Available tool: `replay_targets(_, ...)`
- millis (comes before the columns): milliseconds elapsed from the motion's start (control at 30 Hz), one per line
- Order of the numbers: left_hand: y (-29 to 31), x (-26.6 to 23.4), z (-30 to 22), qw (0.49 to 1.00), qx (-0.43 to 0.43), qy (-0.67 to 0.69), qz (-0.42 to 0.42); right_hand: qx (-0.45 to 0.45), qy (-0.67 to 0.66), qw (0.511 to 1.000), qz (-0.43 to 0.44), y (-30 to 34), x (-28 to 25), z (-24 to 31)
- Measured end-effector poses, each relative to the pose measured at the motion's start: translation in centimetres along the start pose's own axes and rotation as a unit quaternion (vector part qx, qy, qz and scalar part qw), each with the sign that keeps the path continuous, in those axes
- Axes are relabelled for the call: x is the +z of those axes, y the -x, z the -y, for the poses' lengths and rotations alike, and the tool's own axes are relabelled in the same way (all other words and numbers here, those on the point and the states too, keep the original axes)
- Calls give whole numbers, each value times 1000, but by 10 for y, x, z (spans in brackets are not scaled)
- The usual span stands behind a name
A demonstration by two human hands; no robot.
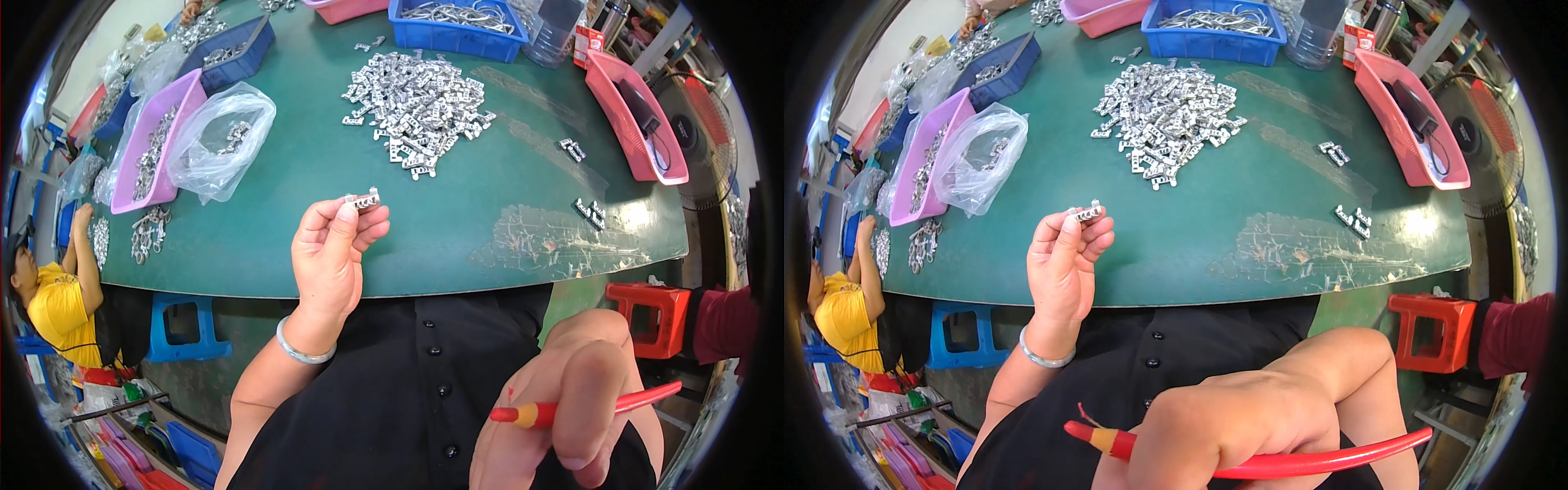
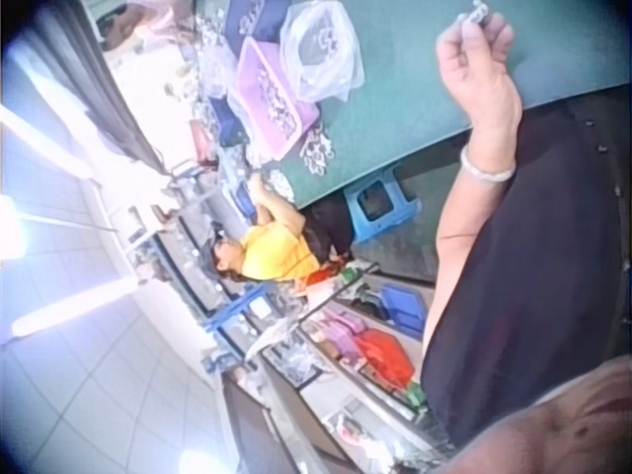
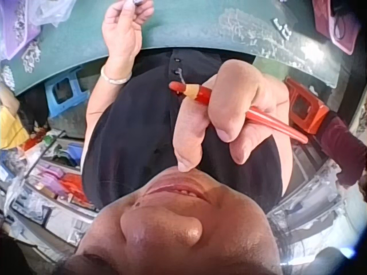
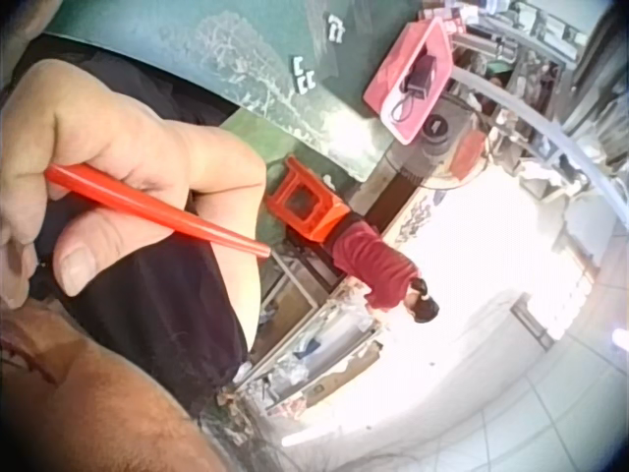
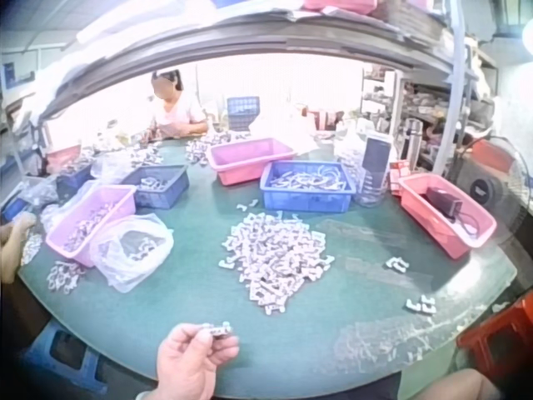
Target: The person holds a small metal component and uses a red tool to mark specific spots on it. They pick up pieces from a pile on the table, apply the tool to the metal parts one by one, and set them down on the workbench surface.
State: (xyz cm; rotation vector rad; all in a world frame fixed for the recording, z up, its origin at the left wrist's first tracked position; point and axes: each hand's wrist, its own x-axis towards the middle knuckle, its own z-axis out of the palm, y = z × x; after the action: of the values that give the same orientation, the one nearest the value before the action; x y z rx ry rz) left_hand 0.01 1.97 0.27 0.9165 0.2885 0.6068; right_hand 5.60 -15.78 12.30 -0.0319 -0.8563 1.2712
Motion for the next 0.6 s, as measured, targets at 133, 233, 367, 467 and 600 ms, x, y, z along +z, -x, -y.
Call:
replay_targets(133, -1, -4, -1, 1000, 2, -1, -2, 0, 17, 997, -78, 8, 12, 0)
replay_targets(233, 0, -4, -1, 1000, -5, 4, -1, 13, -2, 1000, 11, 1, -5, -1)
replay_targets(367, 0, -4, -2, 999, -27, 20, -4, 24, -5, 999, 34, 1, -7, 0)
replay_targets(467, -1, -6, -4, 998, -49, 34, -12, 19, 12, 1000, 5, 8, -3, 0)
replay_targets(600, -2, -5, -5, 994, -88, 55, -18, 24, -5, 999, 25, 1, -8, 1)
